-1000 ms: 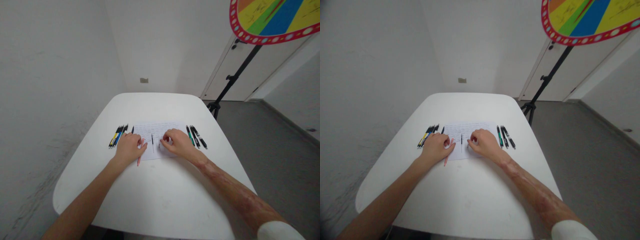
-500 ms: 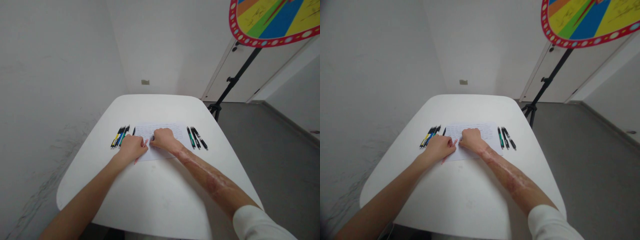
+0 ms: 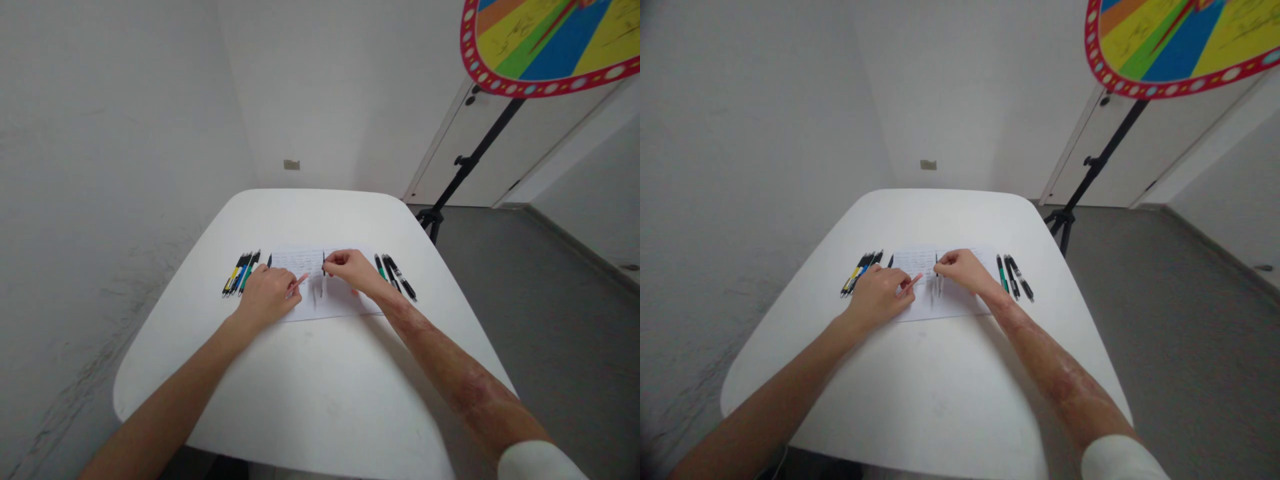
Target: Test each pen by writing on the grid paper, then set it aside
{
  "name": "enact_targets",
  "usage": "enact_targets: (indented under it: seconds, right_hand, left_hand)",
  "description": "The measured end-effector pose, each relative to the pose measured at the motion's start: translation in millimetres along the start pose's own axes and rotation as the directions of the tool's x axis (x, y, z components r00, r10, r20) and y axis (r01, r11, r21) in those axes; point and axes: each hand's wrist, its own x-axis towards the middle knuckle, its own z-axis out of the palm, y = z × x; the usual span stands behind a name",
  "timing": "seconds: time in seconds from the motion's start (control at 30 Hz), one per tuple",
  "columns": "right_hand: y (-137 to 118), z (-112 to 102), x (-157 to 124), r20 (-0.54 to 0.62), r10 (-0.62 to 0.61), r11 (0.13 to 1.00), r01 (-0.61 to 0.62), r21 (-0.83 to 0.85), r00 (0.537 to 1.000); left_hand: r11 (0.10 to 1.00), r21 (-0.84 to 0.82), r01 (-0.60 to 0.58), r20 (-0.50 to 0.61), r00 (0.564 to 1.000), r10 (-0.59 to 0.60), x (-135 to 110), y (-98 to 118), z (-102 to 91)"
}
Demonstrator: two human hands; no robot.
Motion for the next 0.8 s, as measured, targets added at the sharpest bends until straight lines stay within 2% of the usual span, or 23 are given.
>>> enact_targets:
  seconds: [0.13,0.27,0.5,0.67,0.8]
  right_hand:
    - [8,-4,-24,-0.142,0.022,0.937,0.029,0.347,0.99]
    - [17,0,-39,-0.279,0.104,0.847,0.061,0.528,0.955]
    - [28,12,-47,-0.366,0.138,0.82,0.101,0.563,0.92]
    - [28,19,-53,-0.334,0.108,0.831,0.099,0.547,0.936]
    - [25,25,-58,-0.297,0.061,0.849,0.107,0.518,0.953]
  left_hand:
    - [0.991,-0.105,-0.077,-0.06,0.996,0.071,-1,5,3.9]
    - [0.973,-0.194,-0.125,-0.141,0.985,0.099,-4,10,14.4]
    - [0.953,-0.24,-0.185,-0.19,0.972,0.141,-11,9,23.6]
    - [0.949,-0.247,-0.196,-0.144,0.976,0.165,-12,7,26.8]
    - [0.946,-0.243,-0.214,-0.151,0.972,0.181,-12,9,27.5]
